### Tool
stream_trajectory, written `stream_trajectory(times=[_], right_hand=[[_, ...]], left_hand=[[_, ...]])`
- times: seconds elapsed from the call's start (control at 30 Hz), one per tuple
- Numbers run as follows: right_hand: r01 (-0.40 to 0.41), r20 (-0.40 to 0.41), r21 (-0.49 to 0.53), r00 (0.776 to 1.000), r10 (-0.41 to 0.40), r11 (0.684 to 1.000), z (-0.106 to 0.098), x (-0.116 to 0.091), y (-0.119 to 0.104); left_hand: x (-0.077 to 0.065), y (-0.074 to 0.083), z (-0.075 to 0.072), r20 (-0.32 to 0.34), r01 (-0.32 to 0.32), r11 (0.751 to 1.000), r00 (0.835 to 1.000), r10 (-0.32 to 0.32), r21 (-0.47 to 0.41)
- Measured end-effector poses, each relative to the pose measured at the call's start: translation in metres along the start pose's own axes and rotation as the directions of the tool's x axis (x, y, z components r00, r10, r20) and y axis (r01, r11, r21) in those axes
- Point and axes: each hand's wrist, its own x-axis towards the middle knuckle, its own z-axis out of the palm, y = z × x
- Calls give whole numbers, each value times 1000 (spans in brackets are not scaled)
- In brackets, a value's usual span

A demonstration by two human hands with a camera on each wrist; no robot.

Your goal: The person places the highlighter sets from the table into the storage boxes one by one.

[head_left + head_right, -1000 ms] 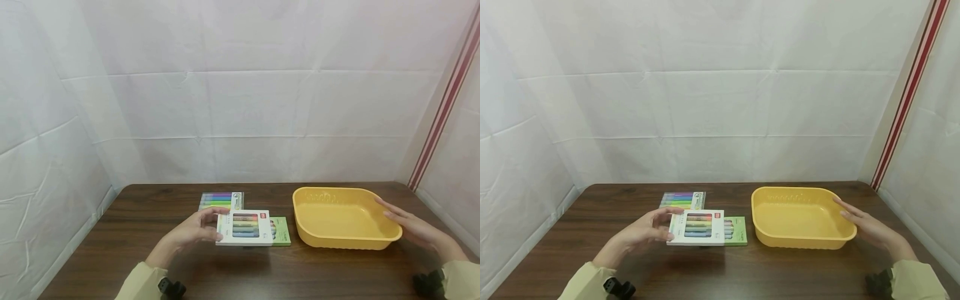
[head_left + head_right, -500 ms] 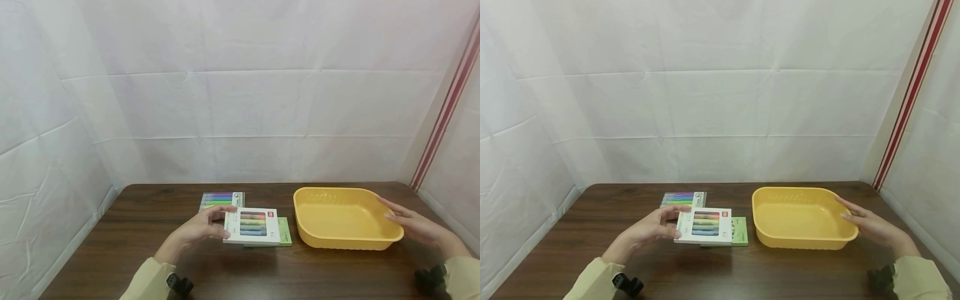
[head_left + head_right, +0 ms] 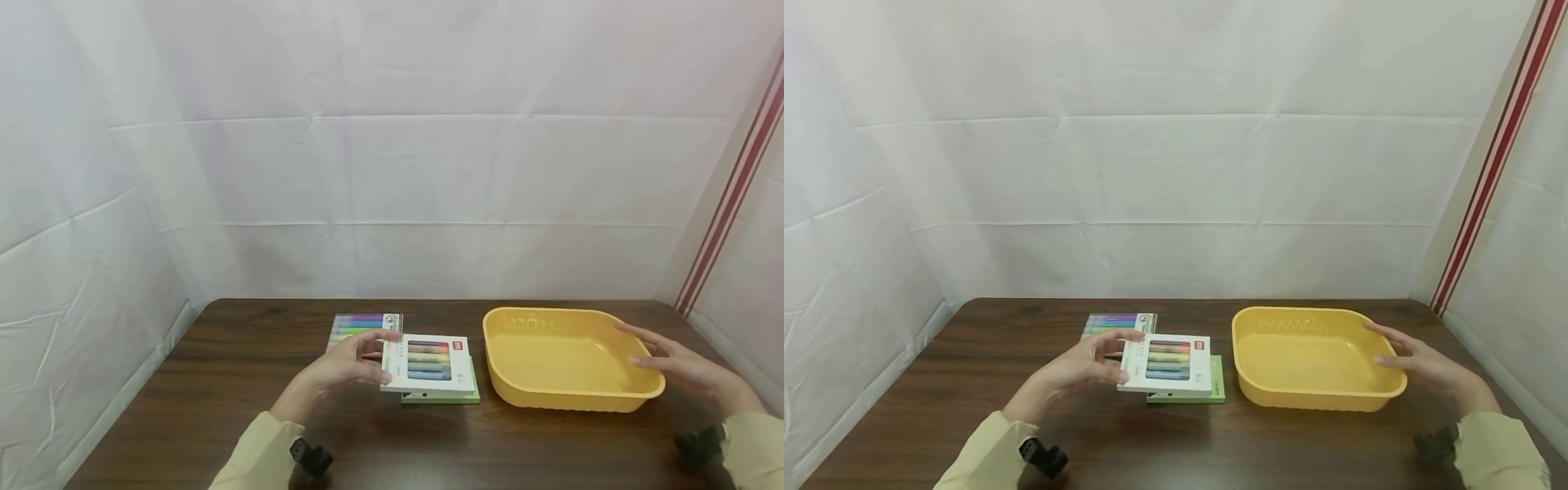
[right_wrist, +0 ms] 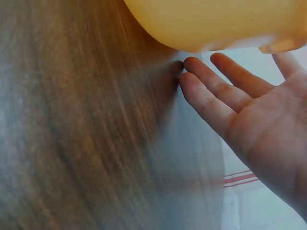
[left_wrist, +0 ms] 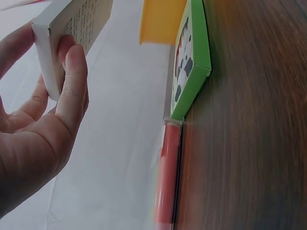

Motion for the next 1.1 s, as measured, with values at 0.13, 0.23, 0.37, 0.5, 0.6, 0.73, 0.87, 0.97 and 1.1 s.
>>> stream_trajectory(times=[0.13,0.23,0.37,0.5,0.6,0.73,0.87,0.97,1.1], right_hand=[[16,30,40,999,-17,999,-1,0,2],[6,41,55,999,-9,998,-2,0,3],[-3,48,66,999,0,998,-3,1,4],[-2,52,65,999,-1,998,-2,1,3],[11,60,79,998,-16,997,-2,0,4],[30,64,92,997,-36,995,-2,-1,5],[38,60,80,997,-43,996,-2,-2,6],[30,48,67,998,-33,997,-2,-2,7],[26,40,76,999,-29,997,-2,-2,7]], left_hand=[[6,0,3,6,11,1000,1000,-11,-7],[10,0,4,11,11,1000,1000,-11,-8],[15,0,6,14,5,1000,1000,-5,-20],[19,1,9,21,2,998,1000,-1,-55],[22,3,11,31,1,998,1000,1,-68],[25,5,14,29,-6,997,1000,8,-71],[29,4,16,12,-4,996,1000,5,-84],[32,5,17,11,-5,996,1000,6,-93],[33,7,18,11,-16,995,1000,17,-97]])
